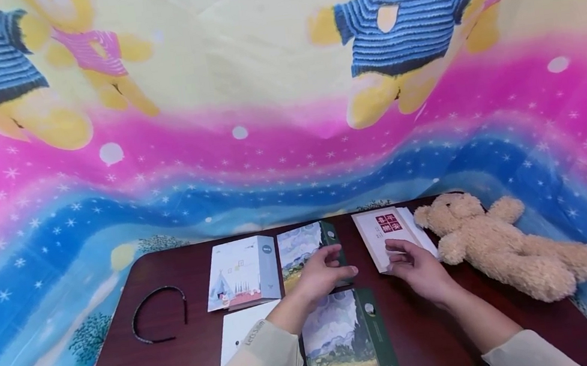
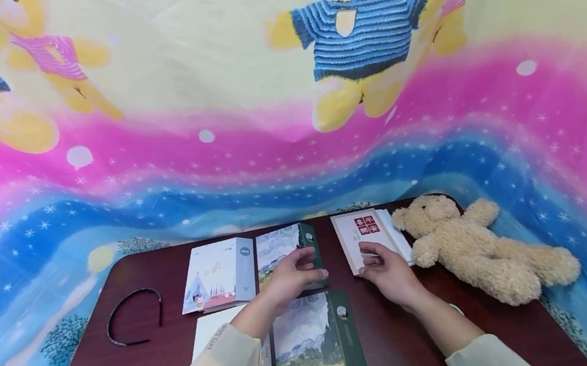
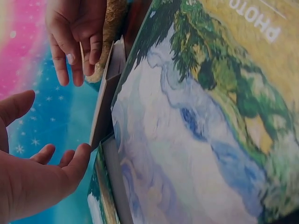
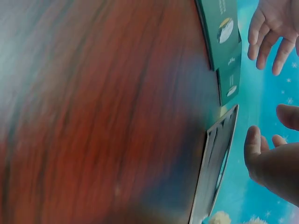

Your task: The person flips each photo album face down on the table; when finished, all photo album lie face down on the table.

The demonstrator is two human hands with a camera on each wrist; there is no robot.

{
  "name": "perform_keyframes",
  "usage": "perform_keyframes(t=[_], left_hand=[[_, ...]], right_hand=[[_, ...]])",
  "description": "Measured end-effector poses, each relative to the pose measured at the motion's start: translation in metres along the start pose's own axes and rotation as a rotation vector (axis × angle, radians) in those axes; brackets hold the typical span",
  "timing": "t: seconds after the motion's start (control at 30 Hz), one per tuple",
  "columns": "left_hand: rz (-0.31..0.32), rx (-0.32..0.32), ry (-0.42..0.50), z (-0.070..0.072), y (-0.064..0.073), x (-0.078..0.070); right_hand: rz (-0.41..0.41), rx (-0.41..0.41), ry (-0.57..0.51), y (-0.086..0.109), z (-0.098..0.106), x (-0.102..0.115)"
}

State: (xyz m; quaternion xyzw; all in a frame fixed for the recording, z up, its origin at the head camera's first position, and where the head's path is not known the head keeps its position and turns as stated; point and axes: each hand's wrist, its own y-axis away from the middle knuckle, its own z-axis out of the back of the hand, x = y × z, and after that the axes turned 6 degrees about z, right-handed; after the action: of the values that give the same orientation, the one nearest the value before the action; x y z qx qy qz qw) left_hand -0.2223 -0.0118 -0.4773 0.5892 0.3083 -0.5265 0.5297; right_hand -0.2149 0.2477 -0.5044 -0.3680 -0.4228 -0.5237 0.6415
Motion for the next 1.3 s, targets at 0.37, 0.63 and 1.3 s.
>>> perform_keyframes(t=[0.37,0.63,1.3], left_hand=[[0.012,0.019,0.048,-0.015,-0.008,0.003],[0.002,0.024,0.036,-0.031,-0.018,0.006],[0.09,-0.009,0.04,-0.062,-0.038,0.008]], right_hand=[[-0.007,-0.049,0.145,0.004,0.021,-0.009],[-0.019,-0.058,0.265,0.004,0.031,-0.014],[-0.025,-0.058,0.516,-0.004,0.03,-0.031]])
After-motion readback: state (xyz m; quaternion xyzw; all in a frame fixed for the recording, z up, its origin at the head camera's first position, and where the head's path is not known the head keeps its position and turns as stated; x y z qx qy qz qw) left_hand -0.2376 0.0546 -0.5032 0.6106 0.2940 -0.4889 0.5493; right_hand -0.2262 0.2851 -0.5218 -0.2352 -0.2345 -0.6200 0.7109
